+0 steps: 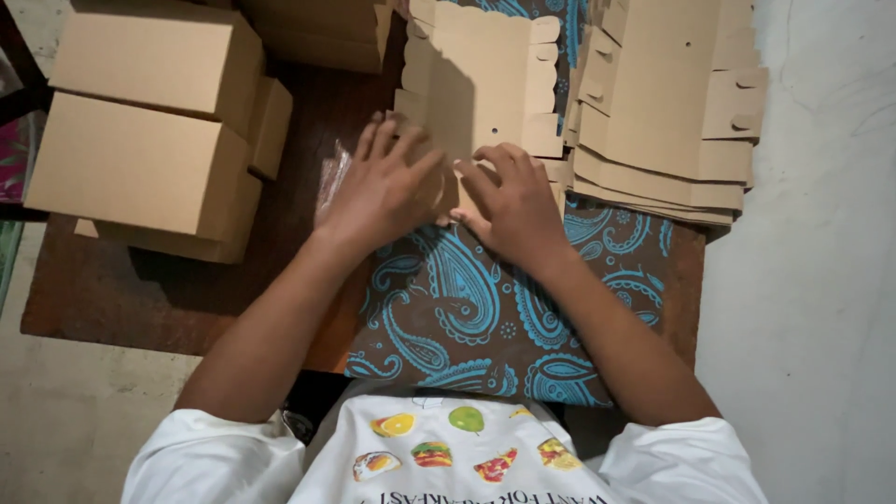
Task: Folding and assembling cardboard sheets into small boxes.
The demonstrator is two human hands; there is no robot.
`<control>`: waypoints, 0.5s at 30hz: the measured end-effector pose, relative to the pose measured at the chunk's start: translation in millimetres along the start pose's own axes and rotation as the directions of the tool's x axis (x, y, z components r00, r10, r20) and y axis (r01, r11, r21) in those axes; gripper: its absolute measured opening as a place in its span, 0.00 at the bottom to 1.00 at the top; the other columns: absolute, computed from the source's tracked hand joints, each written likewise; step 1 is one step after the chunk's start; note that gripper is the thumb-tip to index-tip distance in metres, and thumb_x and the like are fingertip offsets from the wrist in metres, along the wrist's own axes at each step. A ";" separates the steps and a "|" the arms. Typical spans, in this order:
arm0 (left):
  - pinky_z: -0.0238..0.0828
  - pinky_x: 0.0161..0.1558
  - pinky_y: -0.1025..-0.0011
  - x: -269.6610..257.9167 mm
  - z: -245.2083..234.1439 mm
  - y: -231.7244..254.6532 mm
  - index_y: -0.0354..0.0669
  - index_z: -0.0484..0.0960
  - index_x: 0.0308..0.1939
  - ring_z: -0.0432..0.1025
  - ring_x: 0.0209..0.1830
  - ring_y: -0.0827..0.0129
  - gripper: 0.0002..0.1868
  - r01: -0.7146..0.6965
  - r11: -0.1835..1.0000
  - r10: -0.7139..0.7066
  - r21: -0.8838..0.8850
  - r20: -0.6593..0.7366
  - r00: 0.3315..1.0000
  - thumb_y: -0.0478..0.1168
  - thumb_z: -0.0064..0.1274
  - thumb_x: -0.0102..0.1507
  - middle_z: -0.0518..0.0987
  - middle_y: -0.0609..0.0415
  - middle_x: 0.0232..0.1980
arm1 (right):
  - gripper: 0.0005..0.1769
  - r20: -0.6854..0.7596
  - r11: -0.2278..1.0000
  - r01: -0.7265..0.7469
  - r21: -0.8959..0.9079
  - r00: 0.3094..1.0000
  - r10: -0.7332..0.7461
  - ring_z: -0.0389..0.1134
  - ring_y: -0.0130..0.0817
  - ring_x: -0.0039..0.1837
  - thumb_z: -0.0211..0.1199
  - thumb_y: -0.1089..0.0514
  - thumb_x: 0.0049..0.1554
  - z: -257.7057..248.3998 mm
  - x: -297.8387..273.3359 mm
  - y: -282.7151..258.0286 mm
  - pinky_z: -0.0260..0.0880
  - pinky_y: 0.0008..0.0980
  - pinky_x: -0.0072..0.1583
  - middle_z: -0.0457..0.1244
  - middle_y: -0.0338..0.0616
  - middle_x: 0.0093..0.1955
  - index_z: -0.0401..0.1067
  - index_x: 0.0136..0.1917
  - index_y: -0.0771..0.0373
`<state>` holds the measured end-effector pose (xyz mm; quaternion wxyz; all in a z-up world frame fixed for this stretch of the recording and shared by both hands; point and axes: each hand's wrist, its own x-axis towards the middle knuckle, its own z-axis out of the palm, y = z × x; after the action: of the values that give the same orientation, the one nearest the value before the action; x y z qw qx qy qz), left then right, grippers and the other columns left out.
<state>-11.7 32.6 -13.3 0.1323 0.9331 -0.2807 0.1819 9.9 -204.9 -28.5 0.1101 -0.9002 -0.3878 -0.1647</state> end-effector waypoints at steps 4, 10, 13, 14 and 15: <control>0.59 0.65 0.36 5.7 -3.4 4.7 0.47 0.78 0.61 0.64 0.62 0.36 0.42 0.233 0.967 -0.212 -0.103 0.179 0.961 0.55 0.75 0.45 0.70 0.43 0.62 | 0.40 0.102 0.995 -0.083 0.059 0.992 0.077 0.59 0.52 0.71 0.74 0.37 0.49 -12.4 4.5 -0.8 0.59 0.54 0.67 0.61 0.45 0.62 0.69 0.69 0.52; 0.58 0.65 0.35 7.0 1.2 3.3 0.48 0.75 0.61 0.65 0.62 0.34 0.43 0.316 0.944 -0.274 -0.092 0.313 0.910 0.55 0.75 0.46 0.67 0.44 0.65 | 0.38 0.174 0.989 -0.071 0.132 0.984 0.048 0.60 0.54 0.71 0.74 0.40 0.48 -6.4 1.3 9.1 0.62 0.51 0.63 0.60 0.47 0.64 0.70 0.68 0.53; 0.61 0.63 0.36 9.8 -6.1 4.6 0.49 0.75 0.62 0.66 0.62 0.33 0.41 0.335 0.938 -0.283 -0.094 0.352 0.892 0.54 0.74 0.48 0.67 0.44 0.66 | 0.39 0.274 0.977 -0.103 0.187 0.960 0.049 0.57 0.56 0.74 0.73 0.41 0.51 -17.8 3.4 9.6 0.62 0.54 0.64 0.58 0.48 0.67 0.68 0.71 0.53; 0.63 0.62 0.38 12.3 -11.7 6.2 0.50 0.75 0.64 0.66 0.63 0.34 0.40 0.355 0.928 -0.289 -0.110 0.387 0.876 0.52 0.73 0.51 0.66 0.44 0.66 | 0.38 0.320 0.968 -0.124 0.220 0.946 0.048 0.56 0.57 0.75 0.72 0.44 0.52 -22.8 3.8 9.5 0.62 0.55 0.65 0.58 0.49 0.69 0.67 0.73 0.53; 0.63 0.62 0.38 13.7 -17.1 4.2 0.50 0.75 0.64 0.66 0.63 0.34 0.40 0.354 0.929 -0.288 -0.109 0.388 0.876 0.52 0.73 0.51 0.66 0.44 0.66 | 0.38 0.320 0.967 -0.125 0.221 0.946 0.049 0.56 0.57 0.75 0.72 0.44 0.52 -29.5 5.7 8.9 0.62 0.55 0.65 0.58 0.49 0.69 0.67 0.73 0.53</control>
<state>-8.0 28.6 8.4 0.1885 0.9685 -0.1562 -0.0449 13.9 -216.8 0.2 0.1618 -0.9114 -0.3769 0.0322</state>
